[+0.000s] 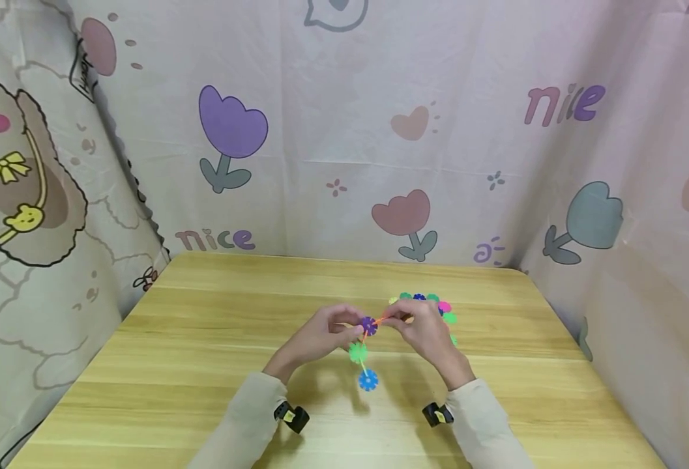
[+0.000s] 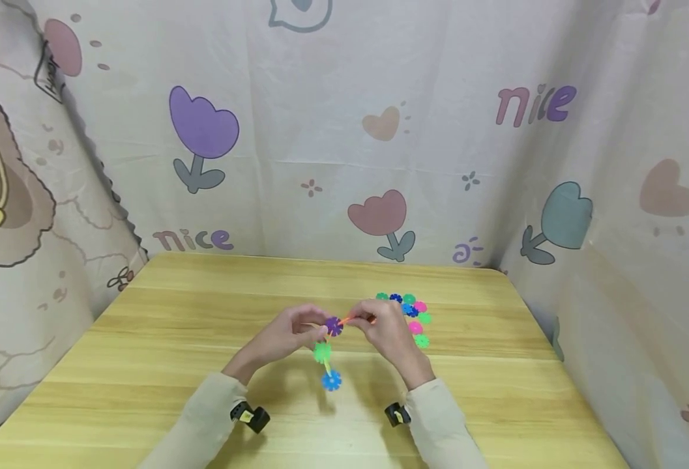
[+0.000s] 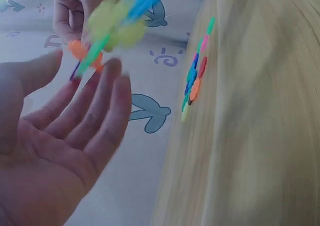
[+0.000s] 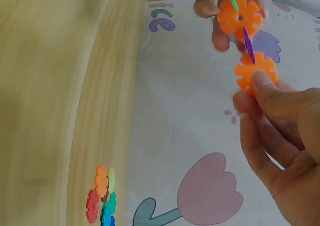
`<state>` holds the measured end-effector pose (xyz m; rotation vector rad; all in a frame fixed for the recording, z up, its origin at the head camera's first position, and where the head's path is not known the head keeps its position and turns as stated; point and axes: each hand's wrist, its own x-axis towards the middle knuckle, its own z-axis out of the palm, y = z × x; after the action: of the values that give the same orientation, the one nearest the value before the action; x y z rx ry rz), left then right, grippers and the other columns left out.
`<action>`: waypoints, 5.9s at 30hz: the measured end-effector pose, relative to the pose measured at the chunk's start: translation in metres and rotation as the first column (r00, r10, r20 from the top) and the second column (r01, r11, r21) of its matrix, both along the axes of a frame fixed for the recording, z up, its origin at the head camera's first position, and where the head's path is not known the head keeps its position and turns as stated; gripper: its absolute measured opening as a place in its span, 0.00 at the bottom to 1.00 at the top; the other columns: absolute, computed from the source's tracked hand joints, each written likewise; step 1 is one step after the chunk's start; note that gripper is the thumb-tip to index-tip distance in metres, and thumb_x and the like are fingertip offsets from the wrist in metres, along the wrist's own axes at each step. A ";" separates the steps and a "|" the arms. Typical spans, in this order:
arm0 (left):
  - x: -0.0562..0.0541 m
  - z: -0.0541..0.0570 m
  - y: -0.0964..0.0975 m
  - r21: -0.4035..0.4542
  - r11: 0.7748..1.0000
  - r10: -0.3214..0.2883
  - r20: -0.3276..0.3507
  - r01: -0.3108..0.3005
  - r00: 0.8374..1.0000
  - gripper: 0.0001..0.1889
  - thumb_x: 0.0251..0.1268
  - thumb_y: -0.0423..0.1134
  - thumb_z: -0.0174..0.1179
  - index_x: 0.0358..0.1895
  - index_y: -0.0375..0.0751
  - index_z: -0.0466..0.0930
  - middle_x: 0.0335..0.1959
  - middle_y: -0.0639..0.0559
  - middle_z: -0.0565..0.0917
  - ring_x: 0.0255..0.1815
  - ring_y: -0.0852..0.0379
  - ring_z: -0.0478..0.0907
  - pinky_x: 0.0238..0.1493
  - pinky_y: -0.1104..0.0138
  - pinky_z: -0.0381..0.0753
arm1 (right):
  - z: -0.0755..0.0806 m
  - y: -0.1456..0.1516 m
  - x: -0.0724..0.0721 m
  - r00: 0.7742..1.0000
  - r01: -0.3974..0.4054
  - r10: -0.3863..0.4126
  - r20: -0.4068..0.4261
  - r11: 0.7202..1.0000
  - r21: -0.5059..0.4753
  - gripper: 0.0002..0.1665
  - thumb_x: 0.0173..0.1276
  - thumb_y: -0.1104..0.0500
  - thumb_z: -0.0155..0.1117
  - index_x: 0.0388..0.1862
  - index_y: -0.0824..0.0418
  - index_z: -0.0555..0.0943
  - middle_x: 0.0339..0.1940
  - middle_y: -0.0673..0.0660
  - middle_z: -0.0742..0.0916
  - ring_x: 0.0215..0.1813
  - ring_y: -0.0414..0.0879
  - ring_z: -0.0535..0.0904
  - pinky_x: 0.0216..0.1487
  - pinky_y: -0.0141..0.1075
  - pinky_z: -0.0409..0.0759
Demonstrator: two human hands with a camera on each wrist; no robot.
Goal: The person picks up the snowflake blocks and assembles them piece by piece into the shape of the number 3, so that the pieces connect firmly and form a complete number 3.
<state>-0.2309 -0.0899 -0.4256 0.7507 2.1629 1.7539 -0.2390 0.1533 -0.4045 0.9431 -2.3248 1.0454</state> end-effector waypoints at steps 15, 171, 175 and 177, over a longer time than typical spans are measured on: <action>0.000 -0.005 0.002 -0.017 1.000 0.001 0.012 -0.001 1.000 0.16 0.78 0.35 0.57 0.63 0.36 0.78 0.47 0.25 0.85 0.36 0.60 0.86 0.39 0.65 0.89 | -0.004 -0.002 0.001 0.995 -0.099 0.098 0.019 0.995 0.025 0.07 0.58 0.71 0.77 0.34 0.61 0.90 0.32 0.55 0.92 0.31 0.41 0.87 0.35 0.30 0.87; 0.009 0.007 0.011 0.051 0.992 0.112 0.052 -0.115 0.992 0.15 0.73 0.42 0.65 0.54 0.35 0.85 0.42 0.36 0.91 0.43 0.37 0.90 0.45 0.62 0.90 | 0.015 -0.002 0.010 0.882 0.032 0.019 0.472 0.995 -0.099 0.07 0.71 0.67 0.67 0.46 0.65 0.87 0.29 0.59 0.89 0.25 0.38 0.82 0.28 0.34 0.84; 0.009 0.006 0.012 0.041 0.996 0.079 0.083 -0.083 0.993 0.18 0.71 0.44 0.67 0.57 0.37 0.84 0.48 0.31 0.89 0.46 0.31 0.88 0.47 0.59 0.90 | 0.015 -0.004 0.010 0.876 -0.030 0.071 0.477 0.995 -0.092 0.08 0.72 0.68 0.65 0.47 0.65 0.87 0.32 0.60 0.90 0.26 0.38 0.82 0.30 0.34 0.85; 0.009 0.006 0.013 0.046 0.996 0.070 0.080 -0.074 0.994 0.18 0.71 0.43 0.67 0.57 0.37 0.83 0.49 0.31 0.88 0.46 0.30 0.88 0.46 0.55 0.90 | 0.014 -0.005 0.010 0.872 -0.056 0.094 0.480 0.994 -0.093 0.08 0.73 0.68 0.65 0.47 0.66 0.87 0.33 0.60 0.90 0.27 0.38 0.82 0.31 0.32 0.85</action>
<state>-0.2222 -0.0772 -0.4191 0.6109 2.1277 1.8460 -0.2291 0.1480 -0.3909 0.8160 -2.6308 1.5407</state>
